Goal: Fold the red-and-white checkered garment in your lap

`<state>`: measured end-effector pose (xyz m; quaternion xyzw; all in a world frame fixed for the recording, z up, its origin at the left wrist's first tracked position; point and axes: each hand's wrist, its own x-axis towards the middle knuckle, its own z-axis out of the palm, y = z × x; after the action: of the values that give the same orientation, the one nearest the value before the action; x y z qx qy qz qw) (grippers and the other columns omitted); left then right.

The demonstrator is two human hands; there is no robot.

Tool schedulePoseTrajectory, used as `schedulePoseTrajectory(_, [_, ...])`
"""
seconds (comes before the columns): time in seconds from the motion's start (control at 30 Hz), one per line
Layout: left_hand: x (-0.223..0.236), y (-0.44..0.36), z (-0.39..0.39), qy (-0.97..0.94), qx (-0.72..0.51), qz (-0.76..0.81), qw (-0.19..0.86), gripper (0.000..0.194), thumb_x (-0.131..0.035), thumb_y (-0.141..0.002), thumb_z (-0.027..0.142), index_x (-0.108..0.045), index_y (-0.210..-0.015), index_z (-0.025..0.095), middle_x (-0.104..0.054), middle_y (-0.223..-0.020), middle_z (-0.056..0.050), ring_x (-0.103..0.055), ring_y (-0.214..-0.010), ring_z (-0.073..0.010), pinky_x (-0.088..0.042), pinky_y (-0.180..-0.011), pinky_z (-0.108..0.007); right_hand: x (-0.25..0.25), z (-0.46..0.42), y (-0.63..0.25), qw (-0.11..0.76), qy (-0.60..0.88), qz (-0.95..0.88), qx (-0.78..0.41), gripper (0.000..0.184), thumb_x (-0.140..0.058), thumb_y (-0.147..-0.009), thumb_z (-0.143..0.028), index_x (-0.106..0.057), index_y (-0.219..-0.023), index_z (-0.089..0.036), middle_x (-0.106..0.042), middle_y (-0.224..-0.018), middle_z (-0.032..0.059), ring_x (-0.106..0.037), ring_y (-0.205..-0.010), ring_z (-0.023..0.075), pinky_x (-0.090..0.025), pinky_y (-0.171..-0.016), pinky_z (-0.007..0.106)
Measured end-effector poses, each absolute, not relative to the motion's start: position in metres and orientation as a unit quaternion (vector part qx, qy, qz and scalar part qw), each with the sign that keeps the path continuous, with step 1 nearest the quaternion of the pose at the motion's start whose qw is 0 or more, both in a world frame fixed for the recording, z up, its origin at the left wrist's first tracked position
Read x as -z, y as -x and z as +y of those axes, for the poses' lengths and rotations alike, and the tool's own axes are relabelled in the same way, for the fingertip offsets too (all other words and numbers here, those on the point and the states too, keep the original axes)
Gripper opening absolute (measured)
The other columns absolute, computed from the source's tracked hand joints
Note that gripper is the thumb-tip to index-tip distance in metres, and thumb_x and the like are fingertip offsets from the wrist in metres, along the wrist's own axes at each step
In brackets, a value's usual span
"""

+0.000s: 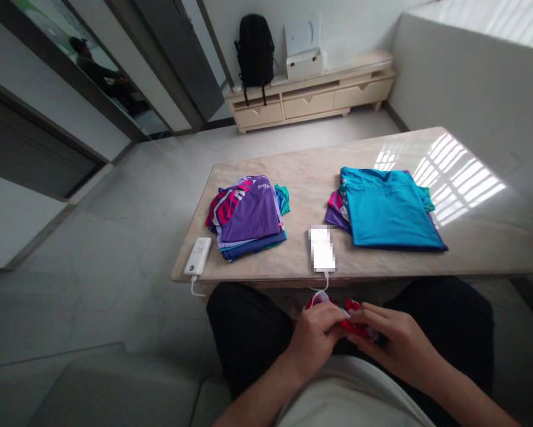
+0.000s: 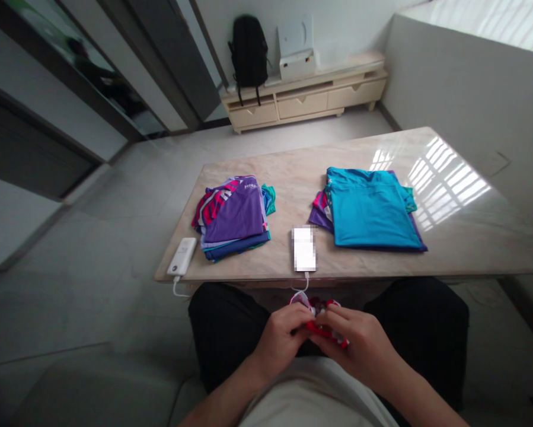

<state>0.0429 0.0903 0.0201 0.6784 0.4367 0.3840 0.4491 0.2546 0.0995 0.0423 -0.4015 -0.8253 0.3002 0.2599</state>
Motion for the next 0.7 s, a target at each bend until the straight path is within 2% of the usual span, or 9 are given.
schedulePoseTrajectory(0.2, [-0.023,-0.052,0.094,-0.684,-0.386,0.447,0.429,0.021,-0.071,-0.098,0.036,-0.079,-0.095,0.016,-0.077,-0.094,-0.008,-0.070,-0.087,-0.0180,-0.053,-0.083,-0.028,-0.044,0.102,-0.256,0.271,0.409,-0.827,-0.277,0.014,-0.056,-0.105,-0.023,-0.069,-0.108,-0.022,-0.069,-0.090,0.0036,-0.067,-0.074,0.0113,-0.050,-0.068,0.022])
schedulePoseTrajectory(0.37, [-0.005,-0.039,0.094,-0.686,-0.353,0.413,0.485,0.025,-0.073,-0.097,0.041,-0.079,-0.101,0.017,-0.078,-0.101,-0.008,-0.072,-0.096,-0.0196,-0.053,-0.090,-0.029,-0.056,0.105,-0.266,0.352,0.343,-0.841,-0.226,0.015,-0.060,-0.102,-0.016,-0.068,-0.113,-0.021,-0.072,-0.091,0.0042,-0.065,-0.070,0.0102,-0.050,-0.063,0.020])
schedulePoseTrajectory(0.5, [0.011,-0.021,0.089,-0.687,-0.307,0.469,0.463,0.022,-0.071,-0.098,0.037,-0.079,-0.099,0.017,-0.076,-0.101,-0.007,-0.071,-0.095,-0.0199,-0.051,-0.085,-0.028,-0.080,0.108,-0.282,0.411,0.342,-0.821,-0.201,0.018,-0.059,-0.099,-0.008,-0.065,-0.112,-0.020,-0.071,-0.090,0.0046,-0.069,-0.072,0.0096,-0.054,-0.064,0.016])
schedulePoseTrajectory(0.6, [0.011,-0.007,0.088,-0.678,-0.295,0.510,0.440,0.020,-0.073,-0.097,0.035,-0.077,-0.096,0.016,-0.074,-0.099,-0.007,-0.070,-0.092,-0.0195,-0.050,-0.082,-0.028,-0.092,0.112,-0.296,0.414,0.357,-0.823,-0.157,0.019,-0.061,-0.098,-0.008,-0.065,-0.111,-0.020,-0.071,-0.092,0.0047,-0.070,-0.074,0.0096,-0.055,-0.065,0.015])
schedulePoseTrajectory(0.7, [0.000,0.002,0.090,-0.689,-0.281,0.524,0.415,0.022,-0.082,-0.089,0.037,-0.077,-0.100,0.018,-0.074,-0.104,-0.007,-0.069,-0.098,-0.0224,-0.051,-0.087,-0.031,-0.093,0.118,-0.308,0.392,0.351,-0.842,-0.120,0.017,-0.063,-0.099,-0.012,-0.066,-0.113,-0.020,-0.072,-0.094,0.0050,-0.071,-0.074,0.0105,-0.056,-0.064,0.016])
